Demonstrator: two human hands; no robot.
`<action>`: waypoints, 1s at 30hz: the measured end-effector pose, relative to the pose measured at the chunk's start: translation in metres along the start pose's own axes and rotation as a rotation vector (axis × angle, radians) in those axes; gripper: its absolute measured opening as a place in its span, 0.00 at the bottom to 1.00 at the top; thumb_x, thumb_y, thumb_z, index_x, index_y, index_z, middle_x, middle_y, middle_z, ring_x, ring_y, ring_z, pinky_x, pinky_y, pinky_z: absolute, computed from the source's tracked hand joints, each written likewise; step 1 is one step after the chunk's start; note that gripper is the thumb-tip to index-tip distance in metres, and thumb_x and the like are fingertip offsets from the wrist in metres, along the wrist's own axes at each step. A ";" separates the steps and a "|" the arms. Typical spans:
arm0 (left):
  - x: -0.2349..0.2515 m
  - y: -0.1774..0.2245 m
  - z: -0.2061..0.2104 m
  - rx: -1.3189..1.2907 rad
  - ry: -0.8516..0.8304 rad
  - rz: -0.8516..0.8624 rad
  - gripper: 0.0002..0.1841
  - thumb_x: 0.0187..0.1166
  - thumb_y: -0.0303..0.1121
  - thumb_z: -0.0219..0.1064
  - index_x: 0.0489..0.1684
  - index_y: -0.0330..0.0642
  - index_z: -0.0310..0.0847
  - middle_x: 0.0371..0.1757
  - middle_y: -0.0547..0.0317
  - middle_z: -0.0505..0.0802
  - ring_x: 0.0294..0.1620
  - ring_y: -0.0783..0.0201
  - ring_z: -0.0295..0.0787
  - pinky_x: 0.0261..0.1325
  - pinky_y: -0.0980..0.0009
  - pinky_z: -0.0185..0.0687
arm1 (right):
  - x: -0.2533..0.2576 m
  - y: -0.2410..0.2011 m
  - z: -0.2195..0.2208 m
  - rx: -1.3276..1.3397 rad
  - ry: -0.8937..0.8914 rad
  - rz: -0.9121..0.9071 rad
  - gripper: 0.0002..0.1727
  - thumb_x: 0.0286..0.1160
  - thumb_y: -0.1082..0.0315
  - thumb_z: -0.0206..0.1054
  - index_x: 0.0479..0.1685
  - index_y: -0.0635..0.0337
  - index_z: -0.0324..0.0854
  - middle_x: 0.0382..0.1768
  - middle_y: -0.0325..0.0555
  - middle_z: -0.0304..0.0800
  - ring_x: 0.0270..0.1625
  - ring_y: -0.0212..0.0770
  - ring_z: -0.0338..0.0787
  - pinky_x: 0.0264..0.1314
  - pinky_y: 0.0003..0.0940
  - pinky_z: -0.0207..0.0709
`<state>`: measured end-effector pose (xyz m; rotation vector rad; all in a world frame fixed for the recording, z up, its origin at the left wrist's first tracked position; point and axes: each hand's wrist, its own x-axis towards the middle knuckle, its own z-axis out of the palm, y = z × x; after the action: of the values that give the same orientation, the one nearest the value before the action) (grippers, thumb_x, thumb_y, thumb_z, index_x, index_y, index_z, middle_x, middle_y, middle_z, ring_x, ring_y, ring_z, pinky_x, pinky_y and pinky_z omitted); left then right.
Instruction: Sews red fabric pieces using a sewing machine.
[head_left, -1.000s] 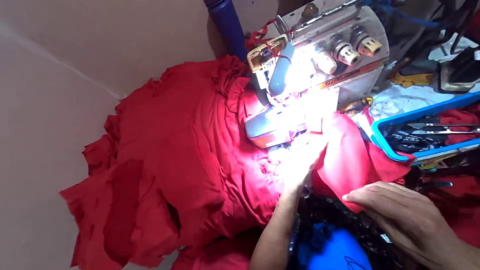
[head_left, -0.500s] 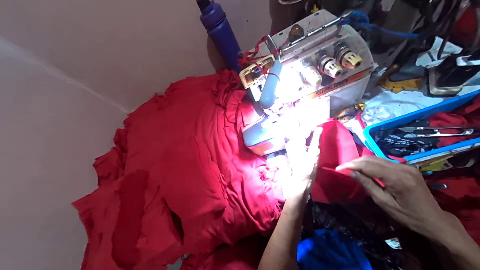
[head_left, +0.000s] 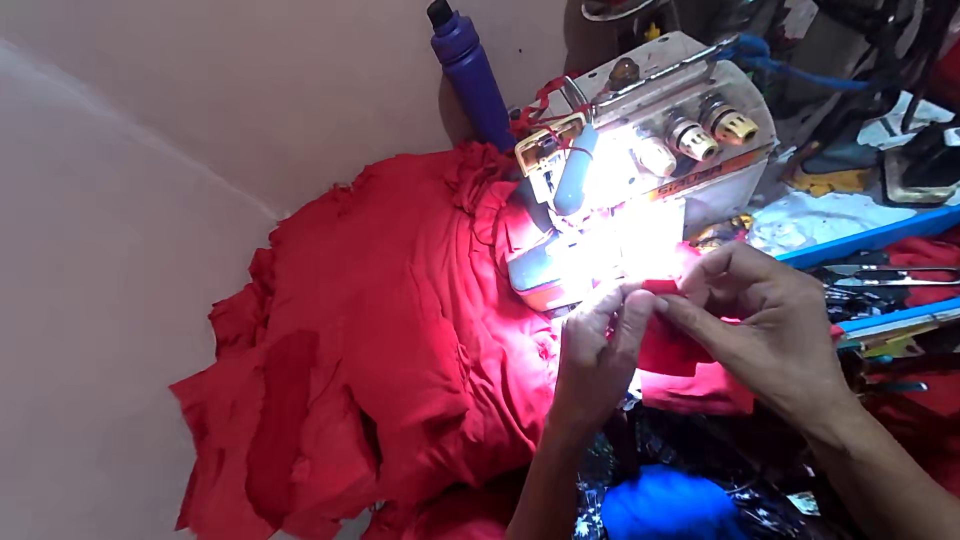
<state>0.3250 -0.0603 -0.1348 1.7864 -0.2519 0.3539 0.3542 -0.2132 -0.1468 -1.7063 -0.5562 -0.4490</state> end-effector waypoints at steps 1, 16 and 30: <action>-0.003 0.000 -0.005 -0.040 -0.019 0.007 0.08 0.81 0.27 0.64 0.46 0.36 0.89 0.39 0.66 0.92 0.41 0.82 0.87 0.47 0.82 0.84 | 0.000 -0.001 0.003 0.023 -0.004 0.010 0.10 0.66 0.67 0.75 0.39 0.54 0.78 0.21 0.23 0.78 0.22 0.13 0.76 0.26 0.08 0.73; -0.038 0.015 -0.100 0.320 -0.127 0.217 0.14 0.88 0.32 0.58 0.37 0.33 0.86 0.35 0.66 0.86 0.41 0.83 0.80 0.50 0.86 0.77 | -0.019 -0.014 0.040 0.327 -0.679 0.146 0.09 0.73 0.70 0.63 0.47 0.62 0.84 0.28 0.24 0.84 0.30 0.07 0.76 0.33 0.04 0.69; 0.028 -0.022 -0.095 0.456 0.141 0.454 0.05 0.75 0.25 0.71 0.37 0.32 0.93 0.36 0.56 0.90 0.39 0.76 0.84 0.45 0.85 0.79 | -0.019 0.010 0.070 0.165 -0.237 0.102 0.10 0.72 0.65 0.68 0.41 0.62 0.89 0.39 0.34 0.92 0.41 0.14 0.88 0.44 0.11 0.83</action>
<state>0.3493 0.0376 -0.1239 2.1302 -0.5098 0.9169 0.3447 -0.1482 -0.1801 -1.6302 -0.6549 -0.1239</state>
